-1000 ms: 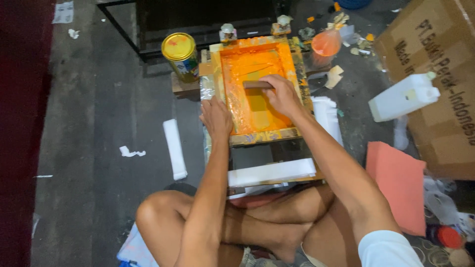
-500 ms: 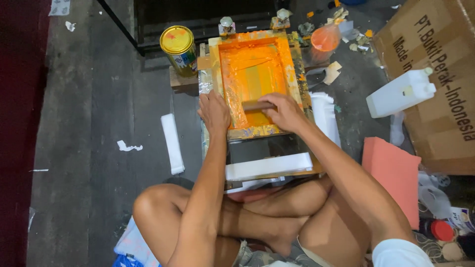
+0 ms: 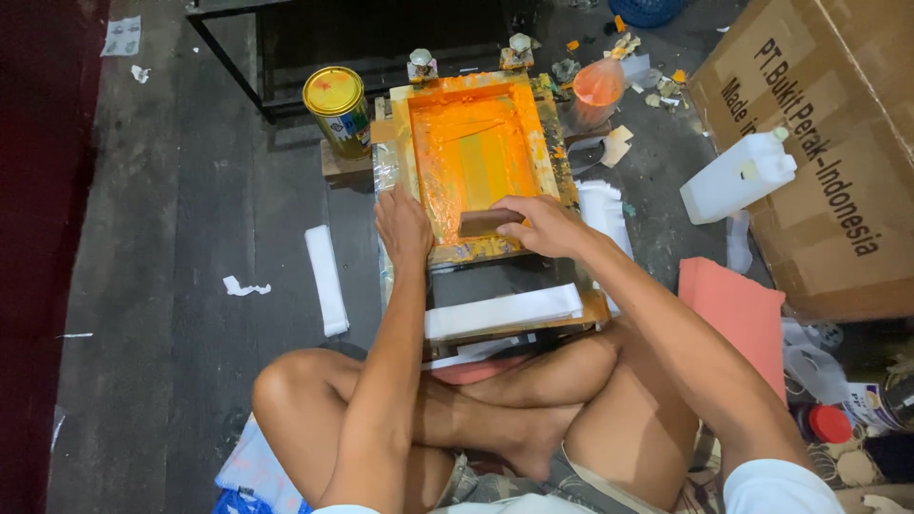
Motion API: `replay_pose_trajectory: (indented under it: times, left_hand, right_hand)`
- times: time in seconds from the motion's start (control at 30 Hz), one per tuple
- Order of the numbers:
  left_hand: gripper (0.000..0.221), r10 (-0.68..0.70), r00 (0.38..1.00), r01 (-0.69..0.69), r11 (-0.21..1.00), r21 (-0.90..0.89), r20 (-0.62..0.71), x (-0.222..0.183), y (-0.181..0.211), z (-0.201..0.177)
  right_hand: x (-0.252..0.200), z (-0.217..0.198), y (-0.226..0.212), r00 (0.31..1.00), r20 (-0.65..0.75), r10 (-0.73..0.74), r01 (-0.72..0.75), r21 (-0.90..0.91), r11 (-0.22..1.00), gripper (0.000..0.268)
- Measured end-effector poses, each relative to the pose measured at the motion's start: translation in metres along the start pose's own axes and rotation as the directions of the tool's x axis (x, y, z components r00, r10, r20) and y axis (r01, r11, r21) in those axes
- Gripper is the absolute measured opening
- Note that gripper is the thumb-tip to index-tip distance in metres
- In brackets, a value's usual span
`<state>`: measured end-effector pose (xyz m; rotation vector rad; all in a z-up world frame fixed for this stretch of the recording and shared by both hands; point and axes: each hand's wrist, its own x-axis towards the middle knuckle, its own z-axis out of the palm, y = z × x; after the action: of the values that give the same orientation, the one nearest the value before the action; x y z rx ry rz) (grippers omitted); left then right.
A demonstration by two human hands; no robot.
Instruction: Preparing a screen for printing by taping the edges and spreading ink with a squeegee.
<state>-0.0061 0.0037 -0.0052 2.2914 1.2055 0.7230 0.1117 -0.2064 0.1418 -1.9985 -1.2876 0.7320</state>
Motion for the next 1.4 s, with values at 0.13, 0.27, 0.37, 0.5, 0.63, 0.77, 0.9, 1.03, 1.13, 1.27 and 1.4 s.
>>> replay_pose_trajectory:
  times: [0.13,0.27,0.37,0.5,0.63,0.77,0.9,1.03,1.13,1.27,1.4]
  left_hand:
    - [0.039,0.008,1.000,-0.008,1.000,-0.015,0.010,0.001,0.002,-0.003]
    - [0.040,-0.004,1.000,0.004,1.000,-0.023,0.015,0.001,0.001,-0.002]
    - [0.040,-0.003,1.000,0.004,1.000,-0.022,0.013,0.000,0.002,-0.005]
    - [0.040,-0.014,1.000,0.014,1.000,-0.013,0.023,0.000,0.003,-0.005]
    - [0.039,-0.030,0.999,0.031,0.999,-0.023,0.042,-0.001,0.008,-0.010]
    - [0.039,-0.052,0.997,0.052,0.999,-0.004,0.049,0.005,-0.001,0.004]
    - [0.037,-0.081,0.996,0.081,0.997,0.016,0.037,0.015,-0.003,0.016]
    - [0.037,-0.096,0.993,0.094,0.995,0.032,0.062,0.013,0.010,-0.001]
    - [0.036,-0.082,0.996,0.080,0.996,0.045,0.045,0.016,0.004,0.007]
    - [0.036,-0.077,0.997,0.076,0.997,0.021,0.027,0.013,0.007,0.000]
    - [0.036,-0.083,0.996,0.083,0.996,0.017,0.022,0.014,0.006,0.004]
  right_hand:
    - [-0.001,-0.006,-0.007,1.000,0.017,0.021,-0.021,-0.003,1.000,0.025]
    - [-0.002,-0.007,-0.007,0.999,0.033,0.020,-0.019,-0.046,0.999,0.025]
    - [-0.002,-0.006,-0.013,0.999,0.045,0.021,-0.018,-0.076,0.997,0.024]
    - [-0.001,-0.004,-0.012,0.998,0.065,0.002,0.006,-0.119,0.993,0.023]
    - [-0.005,-0.004,-0.012,0.998,0.062,-0.006,0.014,-0.127,0.992,0.024]
    - [-0.006,0.001,-0.005,1.000,0.002,-0.031,0.031,-0.064,0.997,0.025]
    - [0.006,0.004,0.032,0.988,-0.144,-0.058,0.063,0.030,0.998,0.025]
    - [0.021,-0.002,0.031,0.970,-0.208,-0.128,0.135,0.019,0.991,0.025]
    - [0.047,-0.005,0.037,0.940,-0.268,-0.211,0.211,-0.030,0.977,0.026]
    - [0.088,0.006,0.061,0.895,-0.375,-0.242,0.236,-0.064,0.970,0.030]
    - [0.113,0.011,0.070,0.896,-0.379,-0.232,0.219,-0.079,0.973,0.028]
